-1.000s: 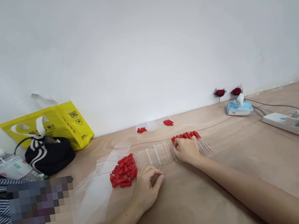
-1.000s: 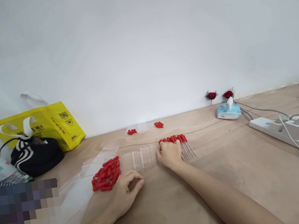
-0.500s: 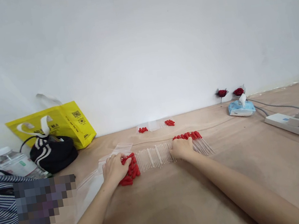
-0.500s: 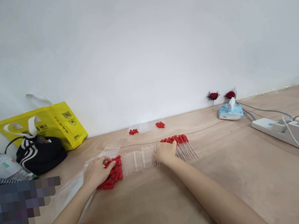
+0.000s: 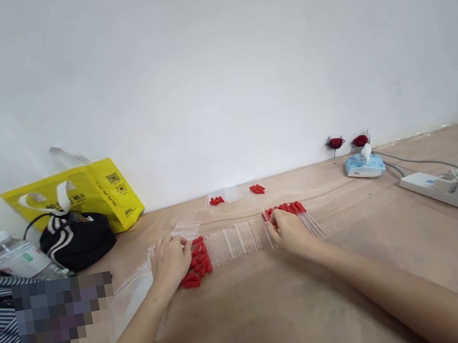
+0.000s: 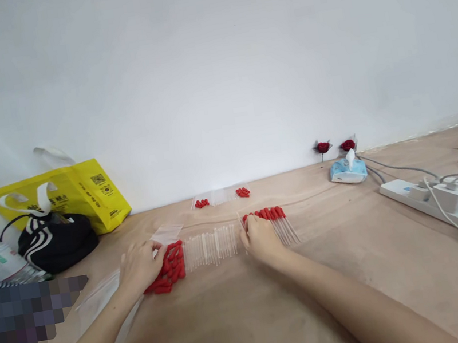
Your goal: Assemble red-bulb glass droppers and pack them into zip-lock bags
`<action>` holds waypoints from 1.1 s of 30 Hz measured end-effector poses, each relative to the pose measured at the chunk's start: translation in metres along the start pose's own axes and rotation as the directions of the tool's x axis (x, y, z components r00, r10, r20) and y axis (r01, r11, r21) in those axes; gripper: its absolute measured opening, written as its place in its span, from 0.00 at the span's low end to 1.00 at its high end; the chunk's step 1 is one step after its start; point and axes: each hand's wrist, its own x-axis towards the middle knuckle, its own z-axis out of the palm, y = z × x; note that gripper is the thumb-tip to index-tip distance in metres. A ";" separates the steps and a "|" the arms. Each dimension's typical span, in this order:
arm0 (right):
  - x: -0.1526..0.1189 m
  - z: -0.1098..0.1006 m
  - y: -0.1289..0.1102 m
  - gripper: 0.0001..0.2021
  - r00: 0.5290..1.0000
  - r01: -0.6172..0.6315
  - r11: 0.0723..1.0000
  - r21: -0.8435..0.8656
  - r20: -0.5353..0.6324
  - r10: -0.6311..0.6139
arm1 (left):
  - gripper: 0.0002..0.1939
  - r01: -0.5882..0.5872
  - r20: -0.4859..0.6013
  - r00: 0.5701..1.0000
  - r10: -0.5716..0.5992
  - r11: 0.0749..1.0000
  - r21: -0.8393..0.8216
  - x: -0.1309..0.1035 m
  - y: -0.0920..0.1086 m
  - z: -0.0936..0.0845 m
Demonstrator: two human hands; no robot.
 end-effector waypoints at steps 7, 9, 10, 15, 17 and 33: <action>-0.051 0.010 0.035 0.07 0.901 0.403 0.903 0.148 -0.239 -0.363 | 0.08 -0.097 0.047 0.982 0.182 0.707 -0.701 -0.028 0.045 0.002; -0.055 0.009 0.034 0.09 0.877 0.456 0.880 0.136 -0.235 -0.419 | 0.08 -0.043 0.103 0.965 0.242 0.530 -0.847 -0.044 0.061 0.013; -0.055 0.009 0.032 0.11 0.868 0.477 0.869 0.129 -0.222 -0.443 | 0.08 -0.010 0.118 0.956 0.269 0.431 -0.902 -0.051 0.067 0.018; -0.057 0.007 0.025 0.13 0.853 0.520 0.839 0.160 -0.138 -0.503 | 0.08 0.057 0.128 0.926 0.356 0.204 -0.977 -0.071 0.078 0.033; -0.058 0.007 0.025 0.13 0.862 0.507 0.842 0.184 -0.120 -0.492 | 0.11 0.007 0.104 0.918 0.382 0.246 -0.969 -0.071 0.077 0.032; -0.063 0.012 0.015 0.08 0.841 0.536 0.795 0.283 -0.107 -0.530 | 0.09 -0.139 0.006 0.912 0.410 0.323 -0.936 -0.067 0.081 0.030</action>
